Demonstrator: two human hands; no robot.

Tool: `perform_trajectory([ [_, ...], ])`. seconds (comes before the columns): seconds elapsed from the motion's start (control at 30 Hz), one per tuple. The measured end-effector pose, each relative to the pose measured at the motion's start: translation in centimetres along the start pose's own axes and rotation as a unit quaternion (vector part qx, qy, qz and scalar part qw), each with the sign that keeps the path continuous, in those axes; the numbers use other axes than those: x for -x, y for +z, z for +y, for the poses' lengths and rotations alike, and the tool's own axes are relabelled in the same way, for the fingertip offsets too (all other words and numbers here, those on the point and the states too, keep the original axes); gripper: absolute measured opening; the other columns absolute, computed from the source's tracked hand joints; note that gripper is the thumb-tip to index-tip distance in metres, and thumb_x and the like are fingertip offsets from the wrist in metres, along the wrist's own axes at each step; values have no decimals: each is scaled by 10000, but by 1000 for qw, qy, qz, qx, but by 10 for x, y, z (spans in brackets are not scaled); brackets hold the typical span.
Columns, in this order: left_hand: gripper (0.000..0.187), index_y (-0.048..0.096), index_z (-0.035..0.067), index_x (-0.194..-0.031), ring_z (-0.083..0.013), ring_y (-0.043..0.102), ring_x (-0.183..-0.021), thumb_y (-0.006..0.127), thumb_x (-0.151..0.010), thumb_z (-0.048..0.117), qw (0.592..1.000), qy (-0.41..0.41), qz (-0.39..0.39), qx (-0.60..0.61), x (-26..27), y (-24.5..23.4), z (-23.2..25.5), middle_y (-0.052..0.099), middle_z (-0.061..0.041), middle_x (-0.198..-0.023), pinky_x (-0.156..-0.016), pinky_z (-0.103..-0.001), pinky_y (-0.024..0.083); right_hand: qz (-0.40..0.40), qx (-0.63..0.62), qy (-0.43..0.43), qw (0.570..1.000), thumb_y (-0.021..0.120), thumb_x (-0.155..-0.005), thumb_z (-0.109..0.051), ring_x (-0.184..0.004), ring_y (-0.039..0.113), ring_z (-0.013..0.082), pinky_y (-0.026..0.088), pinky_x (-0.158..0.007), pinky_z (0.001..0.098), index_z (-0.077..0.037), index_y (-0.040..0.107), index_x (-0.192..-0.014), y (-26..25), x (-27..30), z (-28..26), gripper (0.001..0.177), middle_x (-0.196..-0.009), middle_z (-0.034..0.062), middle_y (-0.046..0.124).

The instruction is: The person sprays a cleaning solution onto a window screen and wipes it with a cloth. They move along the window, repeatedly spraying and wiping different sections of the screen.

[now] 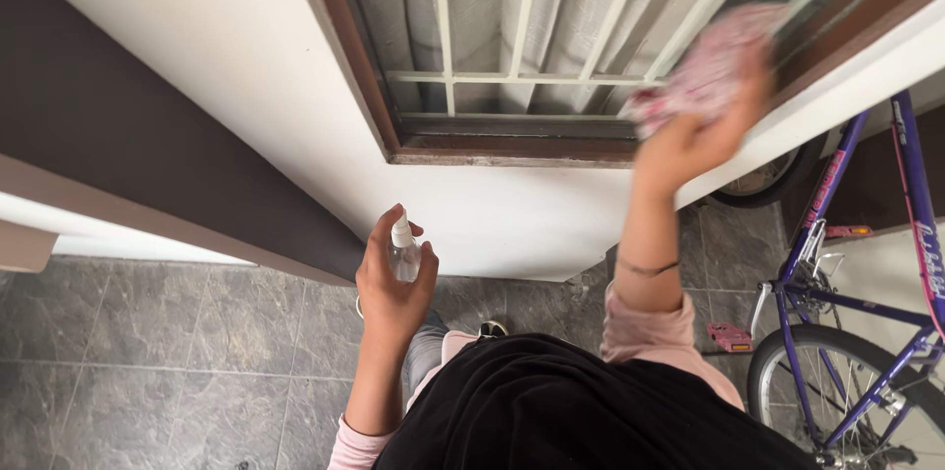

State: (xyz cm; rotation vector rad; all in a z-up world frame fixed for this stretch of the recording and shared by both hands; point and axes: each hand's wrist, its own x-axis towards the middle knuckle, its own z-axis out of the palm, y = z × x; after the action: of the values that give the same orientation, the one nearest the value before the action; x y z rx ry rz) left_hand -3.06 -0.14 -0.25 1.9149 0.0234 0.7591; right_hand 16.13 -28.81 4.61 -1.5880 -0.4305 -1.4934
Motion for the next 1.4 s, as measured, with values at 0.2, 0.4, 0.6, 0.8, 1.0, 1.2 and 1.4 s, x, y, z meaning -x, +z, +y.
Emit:
perform_trajectory([
  [0.2, 550, 517, 33, -1352, -170, 711, -801, 724, -844, -7, 1000, 20, -11, 8, -9, 3, 1, 711, -104, -1002, -715, -309, 577, 53, 76, -42, 995, 393, -891, 108, -1518, 344, 222, 240, -1325, 451, -126, 519, -1493, 35, -14, 9, 659, -1596, 65, 428],
  [0.4, 549, 519, 29, -1351, -164, 707, -791, 728, -844, -3, 1000, 18, -18, 4, -16, 0, -3, 716, -104, -1005, -707, -307, 577, -103, 67, -134, 983, 572, -1101, -106, -1542, 346, 201, 270, -1329, 474, -224, 585, -1432, 114, 21, -24, 351, -1560, -75, 491],
  [0.6, 560, 519, 31, -1360, -143, 668, -735, 721, -840, -13, 1000, -3, -14, 0, -17, -4, -6, 715, -95, -989, -713, -305, 570, -309, 77, -200, 927, 599, -1084, -80, -1514, 368, 182, 302, -1309, 428, -195, 602, -1429, 144, 36, -78, 363, -1549, -48, 494],
  [0.8, 573, 514, 29, -1367, -131, 647, -721, 725, -836, -9, 1000, -25, -6, 4, -8, -12, -7, 708, -86, -978, -696, -293, 564, -450, 112, -265, 845, 595, -1010, 6, -1519, 327, 189, 249, -1310, 392, -153, 574, -1476, 135, 56, -97, 493, -1596, -18, 452],
  [1.0, 568, 508, 26, -1378, -142, 669, -784, 722, -854, -14, 1000, -20, 5, -3, 3, -22, -9, 703, -99, -994, -713, -297, 562, -603, 5, -120, 789, 577, -821, 128, -1415, 481, 228, 447, -1100, 344, -182, 613, -1376, 84, 66, -77, 637, -1485, -21, 548],
  [1.2, 563, 484, 28, -1394, -148, 691, -834, 701, -876, -1, 1000, -8, 13, -10, -4, -24, -10, 700, -100, -1014, -736, -292, 569, -307, -294, 142, 894, 495, -1006, 146, -1232, 686, 287, 640, -768, 292, -221, 586, -1412, -4, 18, -24, 555, -1485, 72, 564],
  [1.4, 562, 496, 32, -1387, -157, 674, -802, 706, -867, -4, 1000, -9, -12, -19, -8, -14, -9, 701, -99, -1009, -711, -303, 551, -137, 176, -132, 966, 468, -1033, -41, -1578, 263, 314, 245, -1298, 480, -59, 548, -1519, -61, -80, 19, 493, -1625, 73, 457],
])
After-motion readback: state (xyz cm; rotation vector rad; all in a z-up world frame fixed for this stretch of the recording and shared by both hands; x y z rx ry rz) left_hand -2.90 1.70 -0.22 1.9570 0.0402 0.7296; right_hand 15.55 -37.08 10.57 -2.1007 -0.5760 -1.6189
